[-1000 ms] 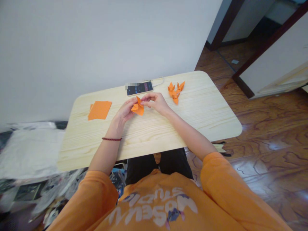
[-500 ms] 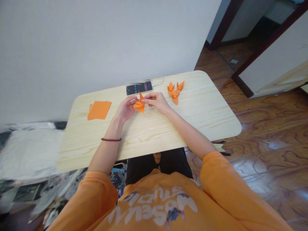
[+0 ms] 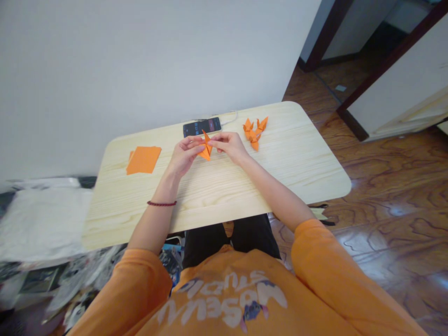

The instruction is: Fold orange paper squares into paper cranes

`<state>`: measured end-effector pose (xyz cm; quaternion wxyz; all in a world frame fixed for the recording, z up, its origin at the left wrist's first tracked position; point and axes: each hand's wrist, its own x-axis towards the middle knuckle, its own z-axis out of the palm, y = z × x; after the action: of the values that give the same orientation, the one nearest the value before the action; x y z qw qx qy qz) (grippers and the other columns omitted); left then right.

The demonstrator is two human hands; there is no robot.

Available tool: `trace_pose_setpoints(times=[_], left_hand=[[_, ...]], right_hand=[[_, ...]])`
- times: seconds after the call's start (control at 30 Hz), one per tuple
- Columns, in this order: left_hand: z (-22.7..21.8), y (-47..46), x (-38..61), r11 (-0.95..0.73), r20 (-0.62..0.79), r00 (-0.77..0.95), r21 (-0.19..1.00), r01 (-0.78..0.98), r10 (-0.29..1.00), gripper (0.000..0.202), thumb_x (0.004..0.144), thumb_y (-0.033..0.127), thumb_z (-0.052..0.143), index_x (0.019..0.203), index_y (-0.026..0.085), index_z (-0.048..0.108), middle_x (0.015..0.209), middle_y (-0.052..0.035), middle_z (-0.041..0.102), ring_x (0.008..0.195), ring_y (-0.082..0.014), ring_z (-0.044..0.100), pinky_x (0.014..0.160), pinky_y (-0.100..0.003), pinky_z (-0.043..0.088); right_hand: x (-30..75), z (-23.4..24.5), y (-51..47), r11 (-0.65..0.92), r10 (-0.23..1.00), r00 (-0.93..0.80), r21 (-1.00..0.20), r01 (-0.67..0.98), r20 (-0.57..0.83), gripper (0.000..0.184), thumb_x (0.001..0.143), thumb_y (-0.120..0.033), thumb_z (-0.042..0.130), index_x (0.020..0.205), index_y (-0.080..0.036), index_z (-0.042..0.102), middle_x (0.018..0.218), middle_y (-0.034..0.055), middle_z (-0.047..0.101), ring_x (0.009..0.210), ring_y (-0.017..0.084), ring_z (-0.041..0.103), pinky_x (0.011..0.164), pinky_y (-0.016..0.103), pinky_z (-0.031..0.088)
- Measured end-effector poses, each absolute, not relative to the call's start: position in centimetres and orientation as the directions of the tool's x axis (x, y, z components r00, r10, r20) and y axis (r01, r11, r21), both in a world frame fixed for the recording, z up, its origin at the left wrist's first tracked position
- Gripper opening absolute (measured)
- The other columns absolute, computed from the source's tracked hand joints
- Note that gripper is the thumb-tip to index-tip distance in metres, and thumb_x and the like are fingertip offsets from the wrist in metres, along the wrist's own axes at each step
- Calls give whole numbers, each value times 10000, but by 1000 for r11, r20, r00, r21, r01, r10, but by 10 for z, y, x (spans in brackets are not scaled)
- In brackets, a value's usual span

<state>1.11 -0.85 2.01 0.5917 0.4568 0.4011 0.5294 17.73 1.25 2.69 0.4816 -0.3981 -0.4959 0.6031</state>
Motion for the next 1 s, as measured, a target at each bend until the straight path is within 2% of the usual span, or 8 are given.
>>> trace_pose_setpoints(times=[0.27,0.43,1.0], left_hand=[[15,-7,10,-61,72,53,982,-177,996,306,563,239,828,818,172,673,848,-40,735,779,-158,692,757,-293,547],[20,-9,13,-90,94,20,987,-130,995,266,604,271,814,818,178,686,842,-44,729,783,-151,684,757,-283,542],[20,-10,14,-109,111,10,987,-117,994,264,578,265,827,764,172,665,780,-25,713,717,-128,667,716,-260,534]], right_hand=[[177,25,12,-105,967,-252,-969,-222,-47,344,471,-346,859,652,-137,654,532,-27,583,472,44,442,451,198,349],[176,28,10,-169,967,-233,-948,-271,-106,309,480,-302,859,654,-133,667,579,-12,610,491,44,451,458,199,348],[175,26,9,-215,955,-260,-933,-290,-140,294,461,-271,861,634,-130,669,570,-11,603,500,45,455,461,193,347]])
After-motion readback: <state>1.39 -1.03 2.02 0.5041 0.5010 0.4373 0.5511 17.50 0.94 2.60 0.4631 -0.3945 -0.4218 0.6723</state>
